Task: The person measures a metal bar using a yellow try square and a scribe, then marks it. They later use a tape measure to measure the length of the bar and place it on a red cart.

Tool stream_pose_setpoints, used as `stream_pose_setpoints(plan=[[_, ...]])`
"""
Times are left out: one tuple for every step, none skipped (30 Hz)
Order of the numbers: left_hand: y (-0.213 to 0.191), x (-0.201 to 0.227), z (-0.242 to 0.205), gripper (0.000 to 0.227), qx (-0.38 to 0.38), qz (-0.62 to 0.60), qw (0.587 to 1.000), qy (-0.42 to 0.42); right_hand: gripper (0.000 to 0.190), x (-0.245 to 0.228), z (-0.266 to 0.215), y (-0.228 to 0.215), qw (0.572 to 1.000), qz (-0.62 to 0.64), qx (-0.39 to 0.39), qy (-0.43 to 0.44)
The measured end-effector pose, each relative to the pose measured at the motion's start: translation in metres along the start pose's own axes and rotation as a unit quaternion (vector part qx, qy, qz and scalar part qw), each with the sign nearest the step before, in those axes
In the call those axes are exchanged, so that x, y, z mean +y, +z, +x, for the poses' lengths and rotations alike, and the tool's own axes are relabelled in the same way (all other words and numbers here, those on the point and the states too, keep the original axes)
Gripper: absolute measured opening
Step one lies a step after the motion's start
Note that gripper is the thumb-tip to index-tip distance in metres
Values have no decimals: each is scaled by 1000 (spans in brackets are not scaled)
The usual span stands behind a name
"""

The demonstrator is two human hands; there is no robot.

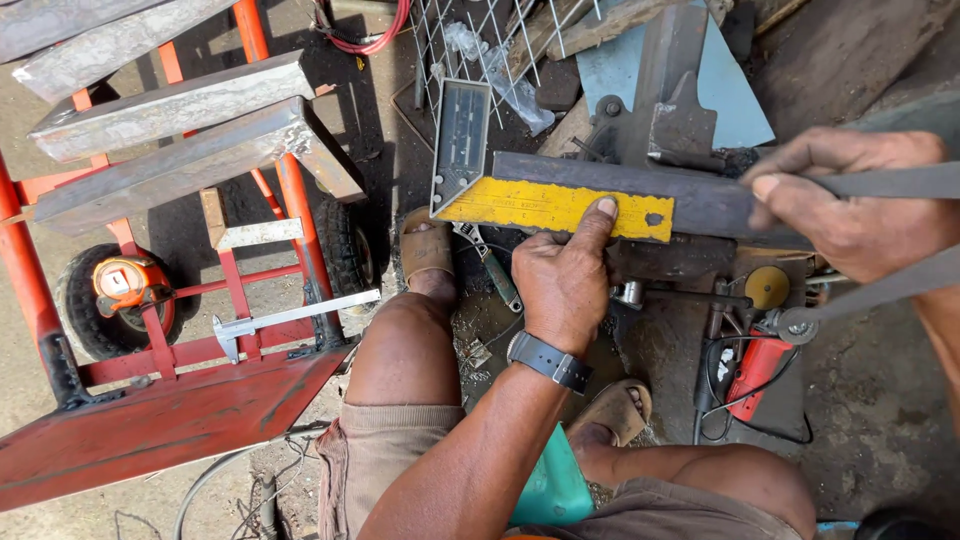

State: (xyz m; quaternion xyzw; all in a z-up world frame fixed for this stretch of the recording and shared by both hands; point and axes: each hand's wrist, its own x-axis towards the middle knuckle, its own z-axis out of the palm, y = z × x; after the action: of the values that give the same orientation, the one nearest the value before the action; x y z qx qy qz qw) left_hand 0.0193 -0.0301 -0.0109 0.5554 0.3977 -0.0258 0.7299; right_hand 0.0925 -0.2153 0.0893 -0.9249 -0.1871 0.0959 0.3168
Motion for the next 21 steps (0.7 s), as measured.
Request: stream_pose_setpoints(plan=[[0, -1, -1, 58, 0, 1, 1000, 0, 9, -2, 5, 10, 1000, 0, 0, 0], [-1, -2, -2, 57, -1, -3, 1000, 10, 10, -4, 10, 21, 998, 55, -6, -13], [-1, -1, 0, 55, -1, -9, 1000, 23, 11, -7, 19, 31, 993, 110, -11, -31], [0, 4, 0, 55, 1, -11, 1000, 27, 11, -11, 28, 41, 993, 109, -10, -36], [-1, 6, -2, 59, 6, 15, 1000, 22, 14, -15, 35, 53, 991, 122, -27, -37], [-2, 9, -3, 64, 11, 42, 999, 17, 16, -19, 43, 66, 989, 135, -44, -39], [-3, 12, -4, 64, 13, 42, 999, 16, 16, -24, 46, 68, 989, 137, -46, -40], [-4, 15, -5, 63, 7, 50, 999, 1, 16, -28, 50, 70, 989, 135, -50, -26], [-3, 18, -6, 63, -2, 57, 998, -14, 16, -31, 53, 71, 990, 133, -53, -12], [-5, 17, -5, 63, -2, 58, 998, -14, 16, -28, 56, 74, 990, 134, -52, -12], [-4, 17, -5, 63, 1, 54, 998, -12, 16, -25, 58, 74, 985, 152, -76, -12], [-4, 16, -4, 63, 3, 49, 999, -11, 18, -21, 60, 75, 980, 171, -99, -13], [-3, 15, -4, 63, 4, 48, 999, -12, 18, -21, 61, 75, 980, 170, -101, -12], [-3, 14, -4, 61, -6, 44, 999, -14, 18, -21, 62, 75, 982, 159, -103, -12], [-3, 12, -4, 60, -16, 40, 999, -16, 18, -21, 62, 76, 983, 149, -106, -12], [-3, 10, -3, 60, -14, 39, 999, -17, 18, -23, 63, 76, 983, 149, -109, -12], [-3, 7, -2, 57, -13, 27, 1000, -3, 18, -24, 63, 76, 986, 128, -104, -14], [-1, 4, -1, 55, -12, 15, 1000, 11, 19, -25, 63, 75, 989, 107, -100, -15], [-2, 6, -2, 55, -13, 17, 1000, 11, 19, -27, 62, 75, 989, 108, -99, -14], [-2, 8, -2, 57, -17, 17, 1000, 3, 17, -29, 62, 76, 992, 82, -91, -17], [-3, 10, -4, 60, -21, 17, 1000, -6, 15, -31, 61, 75, 995, 56, -83, -21]])
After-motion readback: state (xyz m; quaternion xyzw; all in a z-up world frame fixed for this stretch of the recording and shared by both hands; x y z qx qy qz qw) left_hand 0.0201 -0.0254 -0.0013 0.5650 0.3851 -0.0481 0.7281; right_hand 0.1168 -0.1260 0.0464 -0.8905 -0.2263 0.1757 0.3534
